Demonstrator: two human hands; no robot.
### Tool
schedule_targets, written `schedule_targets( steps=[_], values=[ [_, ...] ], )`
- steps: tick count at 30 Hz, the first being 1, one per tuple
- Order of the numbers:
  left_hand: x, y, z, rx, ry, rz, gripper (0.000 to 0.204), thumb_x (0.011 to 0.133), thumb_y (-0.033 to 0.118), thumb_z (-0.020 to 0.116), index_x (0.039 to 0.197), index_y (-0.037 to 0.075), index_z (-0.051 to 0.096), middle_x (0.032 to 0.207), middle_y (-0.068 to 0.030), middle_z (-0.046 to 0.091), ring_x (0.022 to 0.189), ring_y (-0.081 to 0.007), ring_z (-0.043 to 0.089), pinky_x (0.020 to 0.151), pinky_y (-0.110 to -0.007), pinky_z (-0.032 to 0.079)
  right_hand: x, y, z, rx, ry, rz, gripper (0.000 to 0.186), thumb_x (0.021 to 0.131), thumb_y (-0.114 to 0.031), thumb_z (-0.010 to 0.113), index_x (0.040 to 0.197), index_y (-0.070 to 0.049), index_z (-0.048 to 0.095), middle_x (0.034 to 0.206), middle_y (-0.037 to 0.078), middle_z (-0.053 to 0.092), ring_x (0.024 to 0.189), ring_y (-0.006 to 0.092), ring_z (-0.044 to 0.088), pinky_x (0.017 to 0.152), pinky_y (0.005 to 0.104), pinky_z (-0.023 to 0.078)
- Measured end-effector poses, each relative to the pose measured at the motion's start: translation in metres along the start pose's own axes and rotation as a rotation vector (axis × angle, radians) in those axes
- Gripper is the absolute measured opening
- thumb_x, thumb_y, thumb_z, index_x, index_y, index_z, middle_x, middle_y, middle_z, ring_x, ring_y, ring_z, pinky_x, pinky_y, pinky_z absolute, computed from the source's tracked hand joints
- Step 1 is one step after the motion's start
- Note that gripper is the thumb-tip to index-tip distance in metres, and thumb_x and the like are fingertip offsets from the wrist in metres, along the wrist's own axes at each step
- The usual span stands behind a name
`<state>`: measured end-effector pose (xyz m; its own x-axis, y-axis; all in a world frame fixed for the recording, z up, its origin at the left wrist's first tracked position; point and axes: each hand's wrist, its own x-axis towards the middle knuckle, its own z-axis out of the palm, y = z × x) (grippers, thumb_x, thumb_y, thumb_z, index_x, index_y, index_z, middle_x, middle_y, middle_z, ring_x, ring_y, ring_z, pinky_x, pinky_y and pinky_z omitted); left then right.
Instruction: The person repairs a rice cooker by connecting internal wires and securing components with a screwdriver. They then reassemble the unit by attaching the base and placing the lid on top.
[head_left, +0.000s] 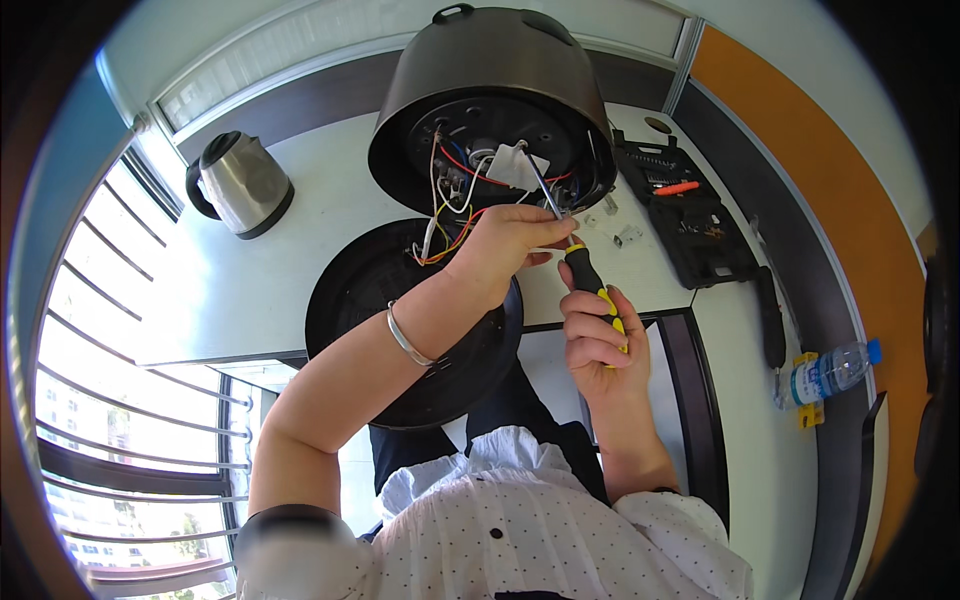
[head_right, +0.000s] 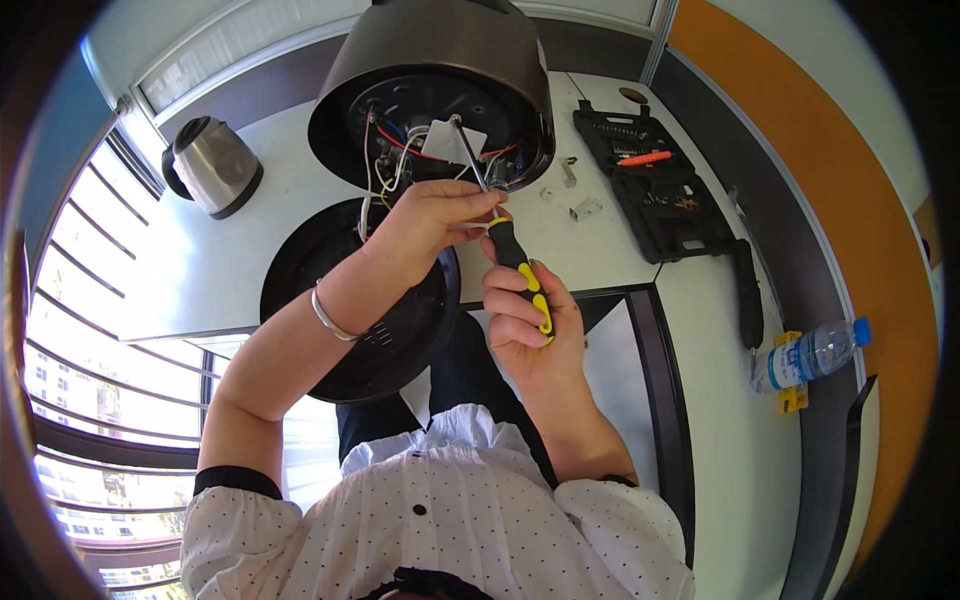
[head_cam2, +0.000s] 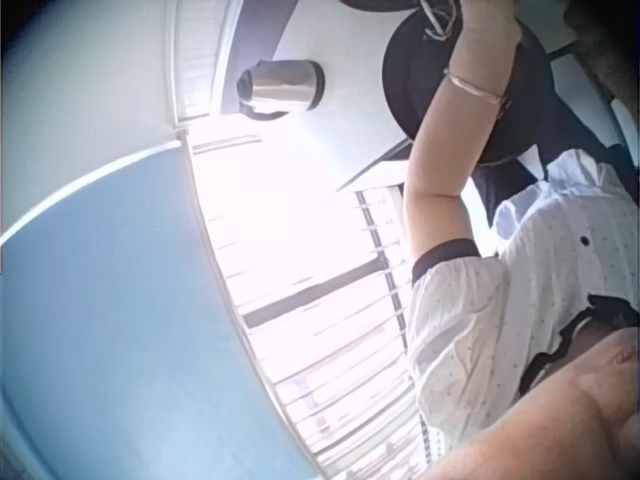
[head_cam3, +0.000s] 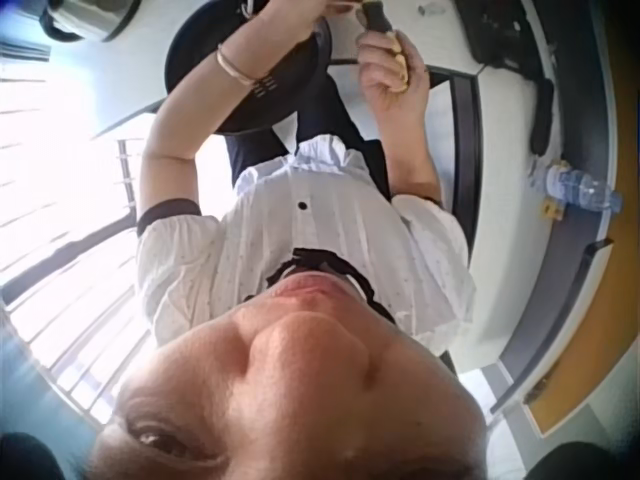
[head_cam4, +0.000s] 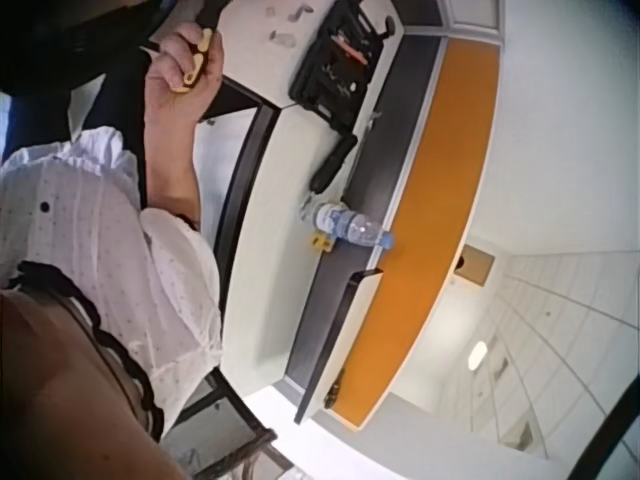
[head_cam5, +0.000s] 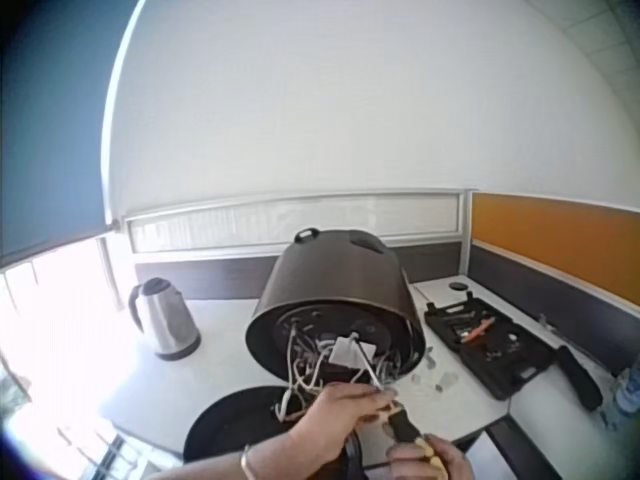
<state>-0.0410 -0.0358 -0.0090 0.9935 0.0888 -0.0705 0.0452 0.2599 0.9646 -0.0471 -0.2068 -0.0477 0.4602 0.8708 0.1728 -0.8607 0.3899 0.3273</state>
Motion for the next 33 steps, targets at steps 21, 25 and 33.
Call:
schedule_targets(
  steps=[21, 25, 33],
  values=[
    [-0.005, 0.000, 0.004, 0.383, 0.152, 0.097, 0.031, 0.083, 0.025, 0.065, 0.096, -0.003, 0.064, 0.084, -0.0088, 0.064, 0.081, -0.0143, 0.058, 0.071, -0.028, 0.044, 0.002, -0.004, -0.009, -0.399, 0.067, -0.057, 0.047, 0.089, -0.017, 0.042, 0.130, 0.005, 0.033, 0.081, 0.007, 0.043, 0.055, 0.0103, 0.041, 0.036, 0.0211, 0.035],
    [-0.015, 0.004, -0.005, 0.268, 0.123, 0.059, 0.038, 0.085, 0.025, 0.060, 0.111, -0.003, 0.057, 0.095, -0.0119, 0.063, 0.095, -0.0190, 0.059, 0.078, -0.030, 0.047, -0.006, -0.008, -0.011, -0.695, 0.123, -0.120, 0.045, 0.087, -0.017, 0.045, 0.126, 0.004, 0.038, 0.077, 0.006, 0.049, 0.052, 0.0100, 0.044, 0.038, 0.0226, 0.037],
    [-0.005, 0.004, -0.024, 0.062, 0.138, 0.086, 0.063, 0.085, 0.010, 0.054, 0.135, -0.010, 0.021, 0.119, -0.0243, 0.049, 0.106, -0.0324, 0.055, 0.091, -0.038, 0.046, -0.053, -0.004, -0.026, -1.166, 0.242, -0.570, 0.043, 0.082, -0.004, 0.049, 0.123, 0.005, 0.042, 0.072, 0.010, 0.054, 0.048, 0.0143, 0.049, 0.038, 0.0268, 0.043]
  ],
)
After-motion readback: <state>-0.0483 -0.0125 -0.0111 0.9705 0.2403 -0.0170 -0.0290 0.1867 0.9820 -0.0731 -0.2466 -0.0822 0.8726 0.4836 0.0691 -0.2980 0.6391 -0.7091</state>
